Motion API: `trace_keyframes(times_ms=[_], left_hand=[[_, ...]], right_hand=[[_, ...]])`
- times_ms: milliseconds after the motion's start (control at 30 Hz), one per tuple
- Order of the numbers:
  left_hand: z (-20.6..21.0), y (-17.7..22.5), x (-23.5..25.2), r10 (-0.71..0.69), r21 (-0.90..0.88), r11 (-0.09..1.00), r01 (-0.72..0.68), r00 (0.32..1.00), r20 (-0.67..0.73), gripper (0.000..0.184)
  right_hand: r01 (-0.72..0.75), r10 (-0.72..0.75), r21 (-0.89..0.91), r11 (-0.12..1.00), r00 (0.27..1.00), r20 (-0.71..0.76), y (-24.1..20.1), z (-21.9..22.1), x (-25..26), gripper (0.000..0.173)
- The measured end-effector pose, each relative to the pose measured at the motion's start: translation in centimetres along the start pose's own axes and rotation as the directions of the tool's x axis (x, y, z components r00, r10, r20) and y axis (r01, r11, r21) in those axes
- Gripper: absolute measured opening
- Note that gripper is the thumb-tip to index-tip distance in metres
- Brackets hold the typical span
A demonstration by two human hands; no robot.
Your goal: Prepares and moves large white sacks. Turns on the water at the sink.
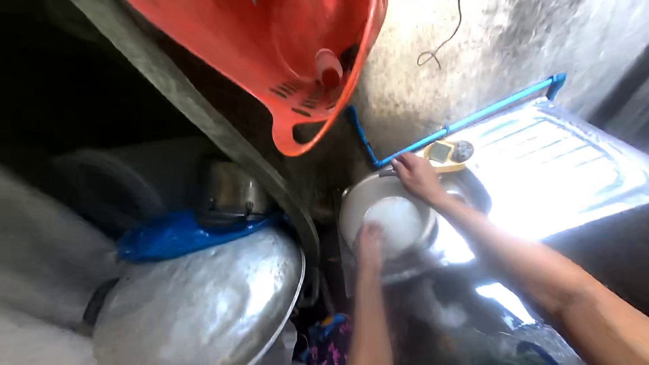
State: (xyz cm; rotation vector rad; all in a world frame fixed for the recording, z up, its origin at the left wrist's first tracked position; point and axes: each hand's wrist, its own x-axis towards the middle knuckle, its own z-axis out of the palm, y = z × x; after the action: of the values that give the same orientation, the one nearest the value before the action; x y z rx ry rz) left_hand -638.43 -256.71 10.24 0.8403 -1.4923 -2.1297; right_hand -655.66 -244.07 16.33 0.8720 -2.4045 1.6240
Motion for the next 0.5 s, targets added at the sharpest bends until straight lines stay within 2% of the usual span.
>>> trace_keyframes(times_ms=[133, 200, 233, 300, 367, 500], left_hand=[[3.3, 1.4, 8.2, -0.089, -0.048, 0.995, 0.093, 0.993, 0.076, 0.055], [4.1, 2.2, 11.2, -0.125, -0.074, 0.988, 0.137, 0.982, 0.141, 0.062], [4.4, 2.4, 12.4, -0.136, -0.071, 0.986, 0.15, 0.976, 0.168, 0.065], [5.2, 2.9, 14.5, -0.147, -0.046, 0.986, 0.158, 0.97, 0.195, 0.072], [6.8, 3.7, 16.9, -0.151, -0.046, 0.986, 0.161, 0.974, 0.168, 0.072], [9.6, 3.2, 21.5, -0.162, -0.057, 0.984, 0.168, 0.983, 0.091, 0.07]], right_hand=[[0.013, -0.017, -0.056, 0.998, 0.998, -0.059, -1.9, 4.7, 12.1, 0.044], [0.006, -0.005, -0.096, 0.995, 1.0, 0.013, -1.8, 5.0, 16.3, 0.052], [0.018, -0.01, -0.117, 0.993, 0.998, 0.063, -1.1, 4.9, 17.9, 0.049], [0.055, -0.038, -0.135, 0.989, 0.992, 0.124, 1.0, 4.5, 19.6, 0.039], [0.039, -0.025, -0.102, 0.994, 0.99, 0.137, 2.3, 4.5, 20.0, 0.045], [-0.004, 0.004, -0.022, 1.0, 1.0, -0.009, 3.6, 5.6, 19.3, 0.039]])
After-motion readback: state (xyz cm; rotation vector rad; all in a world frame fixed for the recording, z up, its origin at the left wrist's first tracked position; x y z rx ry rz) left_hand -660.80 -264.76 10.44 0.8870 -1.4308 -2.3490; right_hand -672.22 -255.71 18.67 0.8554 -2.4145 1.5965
